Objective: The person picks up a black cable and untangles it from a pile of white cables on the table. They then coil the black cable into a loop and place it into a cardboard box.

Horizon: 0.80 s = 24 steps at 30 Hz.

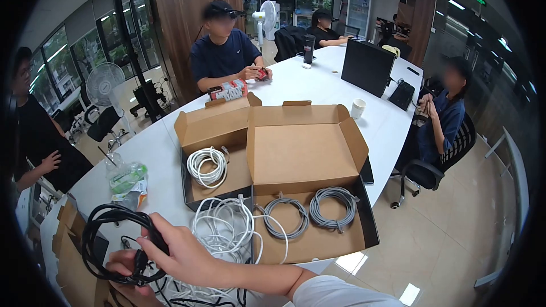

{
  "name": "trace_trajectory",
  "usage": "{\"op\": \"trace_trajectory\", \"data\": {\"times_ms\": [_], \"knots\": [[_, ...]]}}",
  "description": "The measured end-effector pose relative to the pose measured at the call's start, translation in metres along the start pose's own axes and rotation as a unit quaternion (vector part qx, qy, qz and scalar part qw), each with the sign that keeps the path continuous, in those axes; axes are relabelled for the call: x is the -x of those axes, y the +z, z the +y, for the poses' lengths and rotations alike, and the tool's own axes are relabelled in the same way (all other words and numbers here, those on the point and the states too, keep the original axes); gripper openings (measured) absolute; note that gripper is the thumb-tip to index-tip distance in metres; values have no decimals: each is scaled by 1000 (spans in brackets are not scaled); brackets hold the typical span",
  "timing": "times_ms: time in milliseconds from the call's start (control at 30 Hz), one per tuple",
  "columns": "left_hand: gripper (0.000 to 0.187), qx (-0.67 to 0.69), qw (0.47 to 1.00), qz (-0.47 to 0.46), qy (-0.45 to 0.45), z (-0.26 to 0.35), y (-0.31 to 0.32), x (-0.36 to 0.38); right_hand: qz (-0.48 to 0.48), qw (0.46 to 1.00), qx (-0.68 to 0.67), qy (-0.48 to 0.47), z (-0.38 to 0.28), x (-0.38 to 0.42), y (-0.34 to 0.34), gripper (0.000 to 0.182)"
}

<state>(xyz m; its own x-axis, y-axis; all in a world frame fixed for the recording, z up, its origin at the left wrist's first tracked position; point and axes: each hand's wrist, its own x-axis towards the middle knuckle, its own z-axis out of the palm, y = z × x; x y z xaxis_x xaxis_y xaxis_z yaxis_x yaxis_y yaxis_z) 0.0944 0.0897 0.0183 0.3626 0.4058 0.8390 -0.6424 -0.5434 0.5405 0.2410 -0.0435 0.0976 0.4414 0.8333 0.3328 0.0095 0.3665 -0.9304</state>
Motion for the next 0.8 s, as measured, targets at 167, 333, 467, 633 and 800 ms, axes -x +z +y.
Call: {"op": "trace_trajectory", "data": {"times_ms": [167, 333, 467, 633, 800], "knots": [[68, -144, 988, 62, 9, 7, 11, 8, -27, 998, -54, -3, -3, 5, 3, 16], [65, -62, 998, -26, 22, 13, 11, 1, -44, 997, -58, 3, -4, 5, 5, 17], [65, -17, 997, -77, 12, 14, 2, -4, -41, 997, -59, -18, 1, 4, 6, 17], [60, 12, 998, -59, 11, 16, 4, -8, -44, 998, -44, -4, -1, 5, 6, 17], [74, 16, 987, -162, 17, 14, -18, -13, -9, 995, -35, -88, 7, 4, 8, 18]]}}
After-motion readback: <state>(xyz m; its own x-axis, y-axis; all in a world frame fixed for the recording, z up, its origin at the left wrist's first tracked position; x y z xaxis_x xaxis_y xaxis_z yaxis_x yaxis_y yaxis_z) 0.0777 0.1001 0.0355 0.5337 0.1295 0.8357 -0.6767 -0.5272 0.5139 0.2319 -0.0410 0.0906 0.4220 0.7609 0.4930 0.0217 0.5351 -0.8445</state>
